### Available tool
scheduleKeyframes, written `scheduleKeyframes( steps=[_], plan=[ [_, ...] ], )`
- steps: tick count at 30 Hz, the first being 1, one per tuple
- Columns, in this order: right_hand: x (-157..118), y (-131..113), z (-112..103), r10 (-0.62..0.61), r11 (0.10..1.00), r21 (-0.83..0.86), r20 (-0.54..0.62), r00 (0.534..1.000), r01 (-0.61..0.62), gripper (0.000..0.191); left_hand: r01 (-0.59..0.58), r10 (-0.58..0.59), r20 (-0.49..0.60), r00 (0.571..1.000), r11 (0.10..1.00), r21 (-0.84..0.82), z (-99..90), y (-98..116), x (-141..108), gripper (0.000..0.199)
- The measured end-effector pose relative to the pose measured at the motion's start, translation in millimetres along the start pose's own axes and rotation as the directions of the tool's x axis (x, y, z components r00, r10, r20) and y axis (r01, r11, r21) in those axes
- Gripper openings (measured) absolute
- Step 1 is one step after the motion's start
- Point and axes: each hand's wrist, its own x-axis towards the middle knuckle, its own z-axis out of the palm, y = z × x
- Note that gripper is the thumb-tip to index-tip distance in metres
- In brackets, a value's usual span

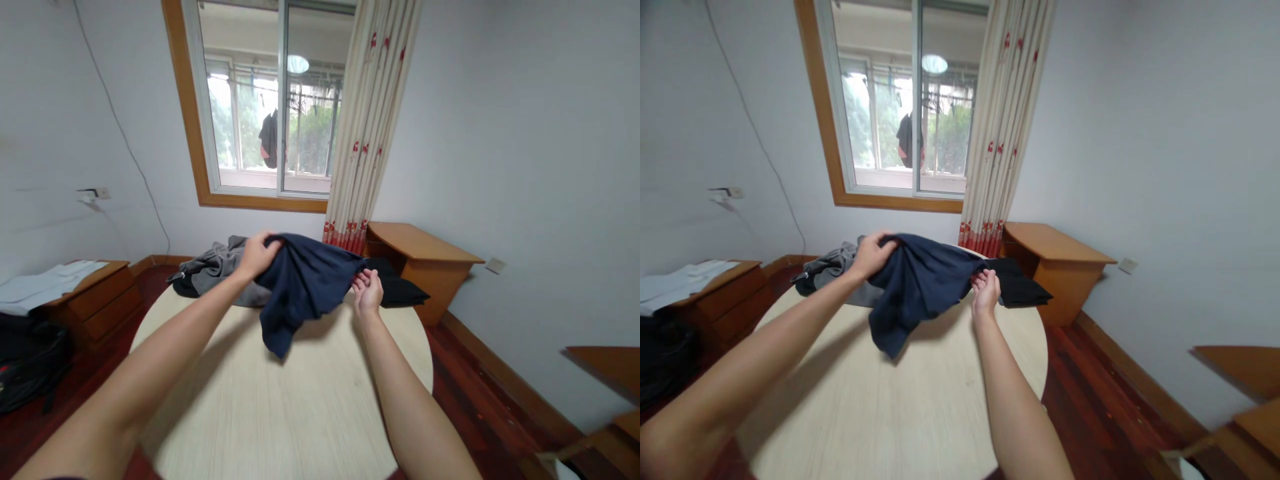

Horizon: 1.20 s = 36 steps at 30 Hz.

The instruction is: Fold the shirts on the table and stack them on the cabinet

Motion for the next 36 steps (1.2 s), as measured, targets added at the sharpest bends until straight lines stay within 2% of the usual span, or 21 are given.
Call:
scheduleKeyframes(
  steps=[1,2,4,5,7,8,10,12,15,18,20,21,22,23,25,27,29,31,33,35,36],
  plan=[
    [-2,0,1,0.010,1.000,0.019,-0.049,0.999,-0.009,0.042,0.096,-0.089,-0.158,0.983,0.995,0.034,-10.2,-8,27,0.022],
    [-4,0,3,0.024,0.999,0.027,-0.079,0.997,-0.022,0.041,0.214,-0.187,-0.306,0.933,0.975,0.057,-22.4,-19,51,0.022],
    [-7,0,5,0.051,0.999,-0.005,-0.071,0.996,-0.052,0.041,0.463,-0.363,-0.532,0.765,0.884,0.063,-50.3,-45,79,0.025],
    [-8,-1,6,0.061,0.997,-0.034,-0.048,0.997,-0.062,0.041,0.516,-0.395,-0.569,0.721,0.855,0.059,-64.6,-58,83,0.031],
    [-9,0,8,0.072,0.993,-0.090,0.002,0.997,-0.072,0.042,0.562,-0.427,-0.575,0.698,0.825,0.069,-90.6,-82,73,0.044],
    [-9,1,9,0.074,0.991,-0.113,0.024,0.997,-0.071,0.042,0.579,-0.441,-0.555,0.706,0.810,0.093,-101.2,-92,61,0.050],
    [-11,3,12,0.071,0.987,-0.148,0.061,0.996,-0.061,0.043,0.633,-0.492,-0.439,0.752,0.726,0.271,-115.2,-108,33,0.051],
    [-13,6,14,0.069,0.982,-0.184,0.100,0.993,-0.050,0.042,0.635,-0.554,-0.313,0.772,0.637,0.438,-118.5,-117,9,0.053],
    [-15,9,15,0.078,0.966,-0.257,0.169,0.982,-0.033,0.041,0.564,-0.552,-0.224,0.803,0.582,0.586,-106.2,-118,-8,0.060],
    [-16,12,13,0.080,0.946,-0.325,0.202,0.976,-0.011,0.041,0.372,-0.349,-0.191,0.917,0.585,0.720,-82.5,-103,-9,0.059],
    [-17,13,12,0.069,0.936,-0.351,0.212,0.975,0.010,0.040,0.150,-0.213,-0.027,0.977,0.588,0.795,-63.3,-89,-10,0.057],
    [-18,14,12,0.066,0.932,-0.361,0.221,0.973,0.019,0.040,0.008,-0.175,0.118,0.978,0.588,0.809,-52.7,-83,-11,0.060],
    [-18,14,11,0.065,0.928,-0.371,0.232,0.971,0.026,0.040,-0.146,-0.158,0.288,0.945,0.585,0.798,-41.5,-77,-14,0.066],
    [-19,15,11,0.068,0.924,-0.380,0.245,0.967,0.032,0.040,-0.295,-0.156,0.458,0.875,0.579,0.760,-29.9,-72,-19,0.074],
    [-20,16,11,0.079,0.917,-0.397,0.275,0.958,0.038,0.040,-0.526,-0.183,0.719,0.671,0.565,0.635,-6.2,-65,-31,0.091],
    [-21,16,11,0.082,0.910,-0.411,0.298,0.951,0.051,0.040,-0.631,-0.239,0.839,0.489,0.566,0.530,15.4,-61,-45,0.091],
    [-22,17,10,0.074,0.901,-0.427,0.320,0.945,0.074,0.040,-0.649,-0.286,0.870,0.402,0.580,0.491,32.1,-59,-55,0.075],
    [-23,18,10,0.063,0.891,-0.443,0.342,0.938,0.101,0.040,-0.643,-0.298,0.877,0.378,0.598,0.480,42.3,-57,-57,0.055],
    [-25,18,11,0.061,0.880,-0.458,0.367,0.928,0.124,0.039,-0.577,-0.289,0.871,0.397,0.659,0.482,45.3,-55,-48,0.037],
    [-27,17,11,0.065,0.869,-0.475,0.391,0.918,0.141,0.036,-0.391,-0.300,0.818,0.490,0.764,0.514,39.7,-53,-26,0.025],
    [-28,16,11,0.067,0.863,-0.483,0.404,0.912,0.150,0.035,-0.229,-0.321,0.748,0.581,0.817,0.529,33.1,-52,-10,0.022]
  ],
)
